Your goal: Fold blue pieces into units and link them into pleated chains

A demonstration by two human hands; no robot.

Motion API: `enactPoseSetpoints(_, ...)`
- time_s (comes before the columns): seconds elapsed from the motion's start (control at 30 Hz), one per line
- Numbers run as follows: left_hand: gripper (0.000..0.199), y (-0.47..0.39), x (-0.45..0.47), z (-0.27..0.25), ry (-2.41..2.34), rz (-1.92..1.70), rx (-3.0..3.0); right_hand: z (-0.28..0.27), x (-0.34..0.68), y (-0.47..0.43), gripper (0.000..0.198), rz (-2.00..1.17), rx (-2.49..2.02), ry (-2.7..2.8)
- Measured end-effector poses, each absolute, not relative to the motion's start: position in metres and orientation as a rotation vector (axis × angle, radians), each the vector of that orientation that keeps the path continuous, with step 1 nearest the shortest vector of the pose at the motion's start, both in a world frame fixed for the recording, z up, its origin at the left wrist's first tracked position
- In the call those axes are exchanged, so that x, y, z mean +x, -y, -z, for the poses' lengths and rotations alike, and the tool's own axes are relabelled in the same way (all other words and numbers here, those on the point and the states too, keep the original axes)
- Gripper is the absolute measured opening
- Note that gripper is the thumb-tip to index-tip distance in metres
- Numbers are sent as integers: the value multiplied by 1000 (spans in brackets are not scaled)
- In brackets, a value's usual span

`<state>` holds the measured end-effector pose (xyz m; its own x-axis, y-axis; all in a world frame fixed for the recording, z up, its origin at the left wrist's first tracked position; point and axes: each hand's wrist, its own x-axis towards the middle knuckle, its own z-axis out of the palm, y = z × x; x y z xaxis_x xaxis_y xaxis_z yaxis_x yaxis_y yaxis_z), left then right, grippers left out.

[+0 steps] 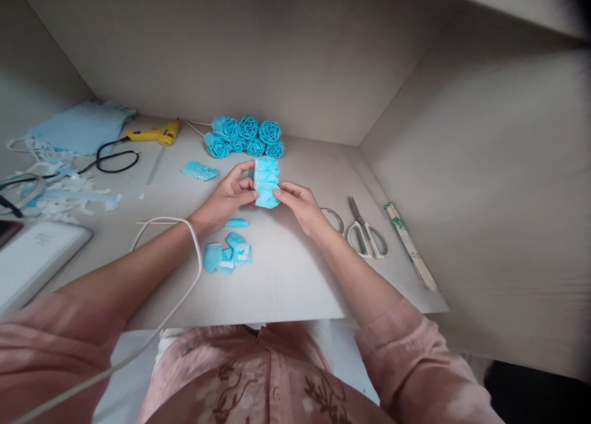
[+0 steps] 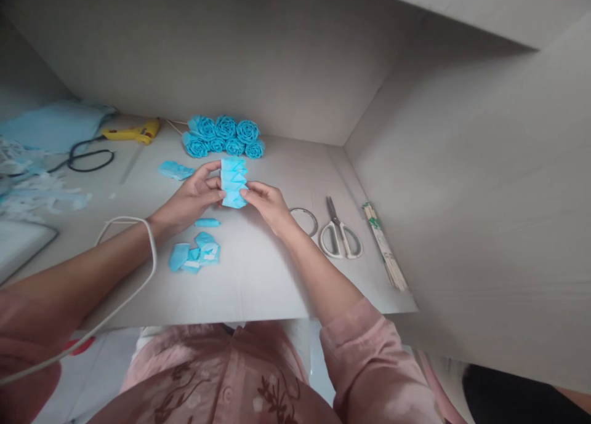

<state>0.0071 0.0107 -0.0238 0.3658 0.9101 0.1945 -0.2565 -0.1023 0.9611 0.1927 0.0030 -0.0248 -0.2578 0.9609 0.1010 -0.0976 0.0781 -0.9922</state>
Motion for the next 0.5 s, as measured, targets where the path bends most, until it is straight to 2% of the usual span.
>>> enactPoseSetpoints(0.2,55,-4,9,14,-772,-1085,1308,25,199,-11,41,-1366,-997,1122)
enactPoseSetpoints(0.37,49,-9,4,14,-911,-1194,1198,9,199,-29,33,-1431,-1050,962)
enactPoseSetpoints(0.5,46,-14,1,15,-960,-1263,1170,-31,188,-73,23,-1423,-1049,1057)
